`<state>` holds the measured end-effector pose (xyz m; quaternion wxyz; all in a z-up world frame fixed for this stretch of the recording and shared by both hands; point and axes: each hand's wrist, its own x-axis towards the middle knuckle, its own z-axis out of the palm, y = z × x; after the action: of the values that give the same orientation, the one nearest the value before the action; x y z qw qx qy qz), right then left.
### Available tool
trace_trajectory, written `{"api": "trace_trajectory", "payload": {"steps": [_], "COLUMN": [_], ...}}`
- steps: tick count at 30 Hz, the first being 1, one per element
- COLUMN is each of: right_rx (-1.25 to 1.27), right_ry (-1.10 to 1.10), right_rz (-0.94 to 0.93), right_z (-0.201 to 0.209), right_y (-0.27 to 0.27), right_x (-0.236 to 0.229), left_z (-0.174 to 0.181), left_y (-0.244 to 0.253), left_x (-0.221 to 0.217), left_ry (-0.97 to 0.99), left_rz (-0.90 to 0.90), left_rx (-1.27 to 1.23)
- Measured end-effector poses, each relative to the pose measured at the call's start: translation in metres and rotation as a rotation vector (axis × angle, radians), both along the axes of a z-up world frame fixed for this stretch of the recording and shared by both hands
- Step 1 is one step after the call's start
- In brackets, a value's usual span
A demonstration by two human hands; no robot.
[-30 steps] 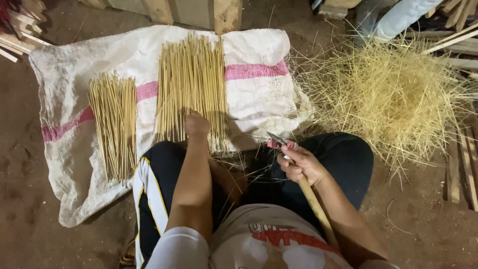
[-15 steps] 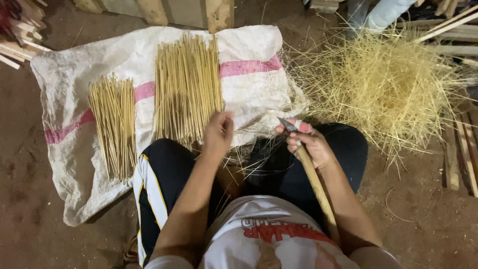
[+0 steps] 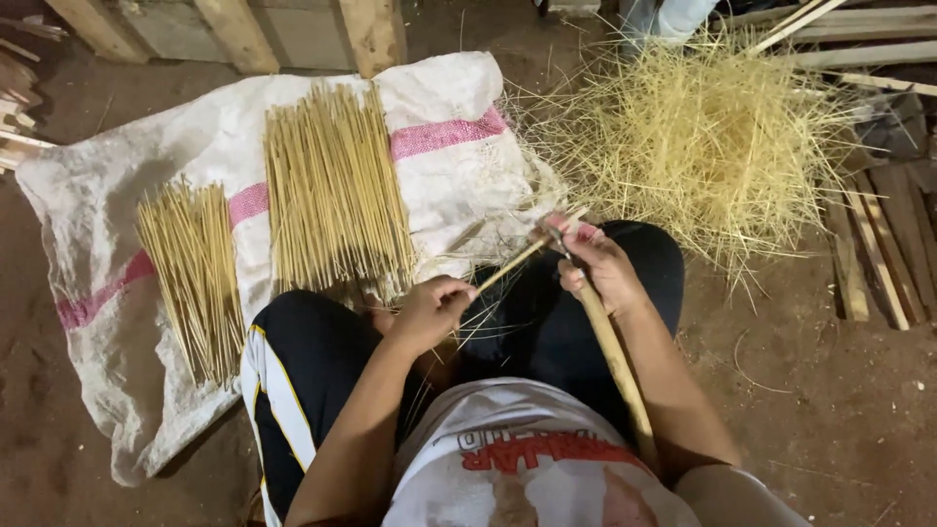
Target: Thinning and smoothing wooden sticks using a small hand knife while sitting on the floor.
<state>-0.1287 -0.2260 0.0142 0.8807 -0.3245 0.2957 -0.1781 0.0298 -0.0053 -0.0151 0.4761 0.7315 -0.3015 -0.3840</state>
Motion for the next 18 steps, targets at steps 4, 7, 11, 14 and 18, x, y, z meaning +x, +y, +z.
{"api": "trace_trajectory", "payload": {"steps": [4, 7, 11, 14, 18], "right_rx": [-0.064, -0.138, -0.139, -0.145, -0.137], "right_ry": [0.043, 0.073, 0.062, 0.068, 0.063], "right_rz": [-0.041, -0.076, -0.144, -0.171, -0.174], "right_z": [-0.026, 0.012, 0.015, 0.020, 0.017], "right_y": [-0.010, -0.010, -0.024, -0.024, -0.021], "right_x": [-0.009, -0.011, -0.017, -0.016, -0.010], "left_z": [-0.017, 0.019, 0.005, -0.025, -0.030], "left_y": [-0.021, -0.035, -0.031, -0.025, -0.014], "left_x": [0.012, 0.013, -0.024, -0.028, -0.019], "left_ry": [-0.088, -0.532, -0.604, -0.577, -0.395], "left_rz": [-0.009, 0.041, -0.147, -0.089, -0.068], "left_rx": [0.210, 0.190, 0.148, -0.082, -0.129]}}
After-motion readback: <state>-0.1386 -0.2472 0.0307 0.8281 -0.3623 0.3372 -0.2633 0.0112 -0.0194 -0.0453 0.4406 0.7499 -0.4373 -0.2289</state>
